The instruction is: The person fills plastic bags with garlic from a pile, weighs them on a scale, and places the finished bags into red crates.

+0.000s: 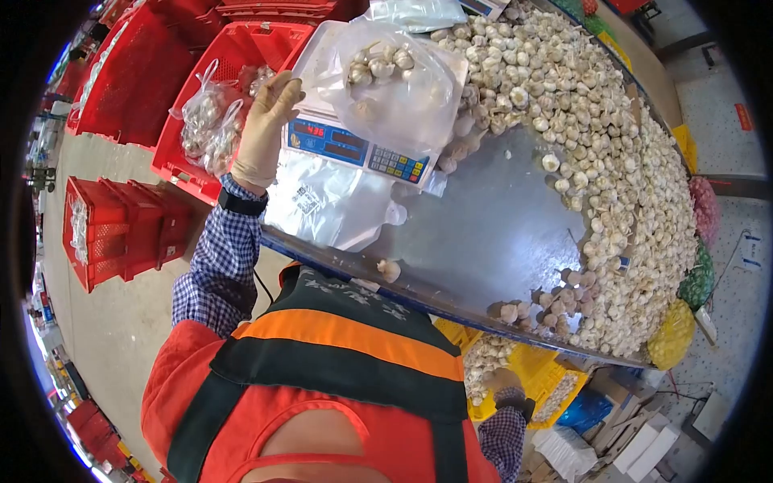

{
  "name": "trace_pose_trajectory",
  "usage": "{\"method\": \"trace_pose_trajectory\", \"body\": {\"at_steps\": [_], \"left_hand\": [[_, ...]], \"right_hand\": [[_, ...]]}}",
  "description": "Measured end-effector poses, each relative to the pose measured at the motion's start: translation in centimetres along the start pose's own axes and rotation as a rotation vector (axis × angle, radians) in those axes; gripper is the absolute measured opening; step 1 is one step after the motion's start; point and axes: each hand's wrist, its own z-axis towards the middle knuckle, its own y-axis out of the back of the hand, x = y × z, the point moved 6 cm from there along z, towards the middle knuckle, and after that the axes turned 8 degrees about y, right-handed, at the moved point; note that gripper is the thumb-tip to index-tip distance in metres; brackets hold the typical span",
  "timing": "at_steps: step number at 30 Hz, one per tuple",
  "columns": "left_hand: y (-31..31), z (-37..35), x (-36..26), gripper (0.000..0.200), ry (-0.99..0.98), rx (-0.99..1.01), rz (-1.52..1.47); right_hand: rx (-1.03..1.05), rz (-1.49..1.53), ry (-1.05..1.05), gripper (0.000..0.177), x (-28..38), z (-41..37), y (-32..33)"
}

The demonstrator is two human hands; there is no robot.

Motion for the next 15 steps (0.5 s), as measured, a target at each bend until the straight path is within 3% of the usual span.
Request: {"method": "trace_pose_trajectory", "body": {"at_steps": [3,4,5,6,7,8,9,10,12,14,15], "left_hand": [[-0.6,-0.8,-0.7,0.056,0.003,-0.001,0.046],[-0.8,-1.1,-0.6,0.056,-0.015,0.003,0.082],[-0.9,-0.9,-0.2,0.057,-0.025,0.009,0.136],[-1.6,-1.0,0.0,0.058,-0.023,0.027,0.109],[-2.0,-0.7,0.4,0.062,-0.034,0.019,0.104],[-2.5,-0.1,0.9,0.067,-0.049,0.008,0.091],[-2.9,0.7,1.3,0.078,-0.131,-0.047,0.192],[-3.8,1.3,1.7,0.078,-0.134,-0.024,0.180],[-4.6,2.1,0.1,0.086,-0.359,-0.227,0.517],[-4.7,2.9,-0.5,0.085,-0.375,-0.277,0.597],[-4.4,3.4,0.1,0.078,-0.272,-0.161,0.456]], "right_hand": [[-0.164,-0.003,-0.072,0.040,-1.2,-0.3,-2.5],[-0.068,0.037,-0.005,0.037,3.3,-1.0,3.1],[-0.059,0.014,0.314,0.034,4.3,2.1,3.3],[-0.220,0.342,0.436,0.031,10.0,0.3,10.6],[-0.416,0.435,0.491,0.027,13.6,0.1,14.3],[-0.708,0.501,0.698,0.030,17.4,0.3,17.1],[-0.788,0.317,0.790,0.040,20.7,1.1,18.8],[-0.596,0.228,0.704,0.042,23.4,3.3,18.6],[-0.495,0.057,0.590,0.036,25.9,6.9,16.7],[-0.522,0.040,0.604,0.032,25.4,9.7,15.7],[-0.517,0.028,0.621,0.027,25.1,10.3,15.4]]}}
